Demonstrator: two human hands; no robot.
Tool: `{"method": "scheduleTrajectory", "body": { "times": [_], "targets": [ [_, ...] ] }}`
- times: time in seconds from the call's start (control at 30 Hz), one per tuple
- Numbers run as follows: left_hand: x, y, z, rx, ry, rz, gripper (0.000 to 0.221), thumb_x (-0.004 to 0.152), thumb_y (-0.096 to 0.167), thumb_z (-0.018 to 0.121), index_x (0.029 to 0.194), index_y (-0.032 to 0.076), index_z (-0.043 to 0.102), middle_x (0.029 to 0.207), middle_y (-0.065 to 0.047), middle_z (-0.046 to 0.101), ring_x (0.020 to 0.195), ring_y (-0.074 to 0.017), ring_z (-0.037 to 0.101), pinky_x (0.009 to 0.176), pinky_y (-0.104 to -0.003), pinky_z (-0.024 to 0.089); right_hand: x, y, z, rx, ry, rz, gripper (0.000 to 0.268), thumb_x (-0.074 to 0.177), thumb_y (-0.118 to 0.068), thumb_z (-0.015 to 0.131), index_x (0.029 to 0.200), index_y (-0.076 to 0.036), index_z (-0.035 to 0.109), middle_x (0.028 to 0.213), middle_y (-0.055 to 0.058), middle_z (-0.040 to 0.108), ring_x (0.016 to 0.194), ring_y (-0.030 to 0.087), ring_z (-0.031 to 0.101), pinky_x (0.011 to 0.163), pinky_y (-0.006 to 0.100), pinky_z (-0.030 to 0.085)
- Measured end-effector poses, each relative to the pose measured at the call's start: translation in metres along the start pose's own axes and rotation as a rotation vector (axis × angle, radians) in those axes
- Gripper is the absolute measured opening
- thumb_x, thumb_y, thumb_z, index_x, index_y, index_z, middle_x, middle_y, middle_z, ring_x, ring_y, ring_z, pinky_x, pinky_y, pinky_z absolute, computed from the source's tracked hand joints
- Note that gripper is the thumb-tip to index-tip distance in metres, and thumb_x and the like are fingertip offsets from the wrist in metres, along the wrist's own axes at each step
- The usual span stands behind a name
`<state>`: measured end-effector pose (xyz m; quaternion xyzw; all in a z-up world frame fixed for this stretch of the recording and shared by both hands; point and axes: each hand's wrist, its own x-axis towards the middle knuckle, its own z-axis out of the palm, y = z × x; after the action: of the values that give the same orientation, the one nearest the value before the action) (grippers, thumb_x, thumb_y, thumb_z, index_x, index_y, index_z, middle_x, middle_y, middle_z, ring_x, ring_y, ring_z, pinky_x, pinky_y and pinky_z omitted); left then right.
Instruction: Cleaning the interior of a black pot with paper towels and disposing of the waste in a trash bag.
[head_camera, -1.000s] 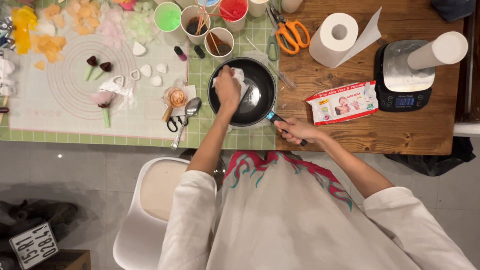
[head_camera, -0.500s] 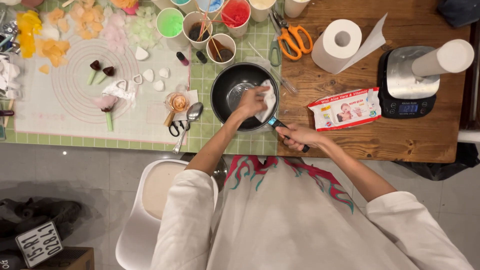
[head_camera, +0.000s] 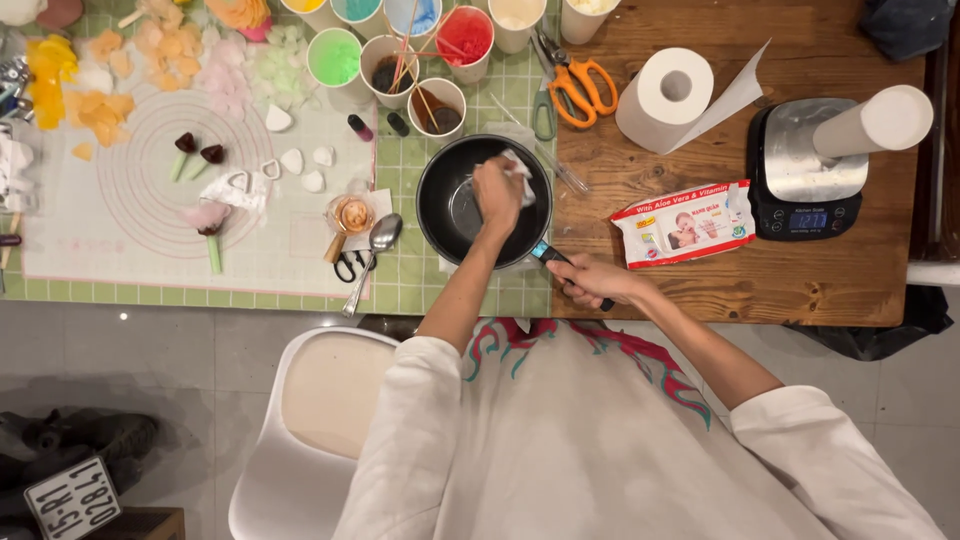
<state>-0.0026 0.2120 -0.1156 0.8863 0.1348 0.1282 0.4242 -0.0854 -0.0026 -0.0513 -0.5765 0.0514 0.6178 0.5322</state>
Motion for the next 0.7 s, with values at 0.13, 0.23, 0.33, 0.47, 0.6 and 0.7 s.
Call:
{"method": "scheduleTrajectory", "body": {
  "times": [0.13,0.23,0.33,0.47,0.6,0.7],
  "targets": [
    [0.009,0.001,-0.022,0.053,0.091,-0.11,0.014,0.079,0.006,0.076,0.092,0.002,0.079,0.083,-0.024,0.073,0.08,-0.0415,0.072,0.076,-0.047,0.057,-0.001,0.001,0.001,-0.024,0.014,-0.034,0.039,0.105,-0.046,0.048,0.084,-0.014,0.04,0.057,-0.006,0.032,0.042,0.005,0.025,0.036,0.027,0.016],
    [0.01,-0.021,-0.013,0.116,0.128,-0.047,0.015,0.078,0.002,0.073,0.092,0.002,0.079,0.085,-0.024,0.073,0.081,-0.0417,0.072,0.078,-0.047,0.057,0.001,0.001,0.002,-0.026,0.009,-0.02,0.039,0.105,-0.045,0.048,0.083,-0.014,0.04,0.057,-0.006,0.032,0.042,0.005,0.026,0.037,0.026,0.016],
    [0.004,-0.028,-0.004,0.095,0.106,0.09,0.016,0.075,0.0,0.073,0.09,0.001,0.08,0.091,-0.023,0.073,0.081,-0.0421,0.071,0.075,-0.046,0.057,0.005,0.004,-0.001,-0.009,0.003,-0.009,0.043,0.106,-0.046,0.049,0.081,-0.013,0.039,0.057,-0.006,0.032,0.042,0.005,0.026,0.036,0.026,0.016],
    [-0.005,-0.027,0.001,-0.076,-0.185,0.126,0.019,0.079,-0.005,0.068,0.09,0.005,0.08,0.092,-0.018,0.075,0.084,-0.0358,0.073,0.077,-0.042,0.058,0.005,0.002,0.0,-0.018,-0.001,-0.02,0.043,0.105,-0.046,0.049,0.08,-0.013,0.038,0.056,-0.006,0.032,0.041,0.005,0.026,0.036,0.026,0.016],
    [-0.018,-0.027,-0.002,-0.155,-0.373,0.112,0.024,0.074,-0.007,0.071,0.091,0.007,0.082,0.089,-0.017,0.076,0.081,-0.0326,0.074,0.074,-0.039,0.057,0.008,0.005,-0.001,-0.045,0.009,-0.01,0.043,0.106,-0.045,0.048,0.08,-0.013,0.037,0.056,-0.005,0.033,0.041,0.006,0.026,0.036,0.027,0.015],
    [-0.016,-0.026,-0.005,-0.185,-0.483,0.065,0.032,0.073,-0.011,0.065,0.091,0.007,0.083,0.088,-0.015,0.078,0.08,-0.0268,0.077,0.074,-0.034,0.059,0.004,-0.001,0.001,-0.066,0.018,-0.033,0.042,0.106,-0.044,0.048,0.08,-0.014,0.035,0.055,-0.005,0.032,0.041,0.006,0.025,0.036,0.028,0.015]
  ]
}}
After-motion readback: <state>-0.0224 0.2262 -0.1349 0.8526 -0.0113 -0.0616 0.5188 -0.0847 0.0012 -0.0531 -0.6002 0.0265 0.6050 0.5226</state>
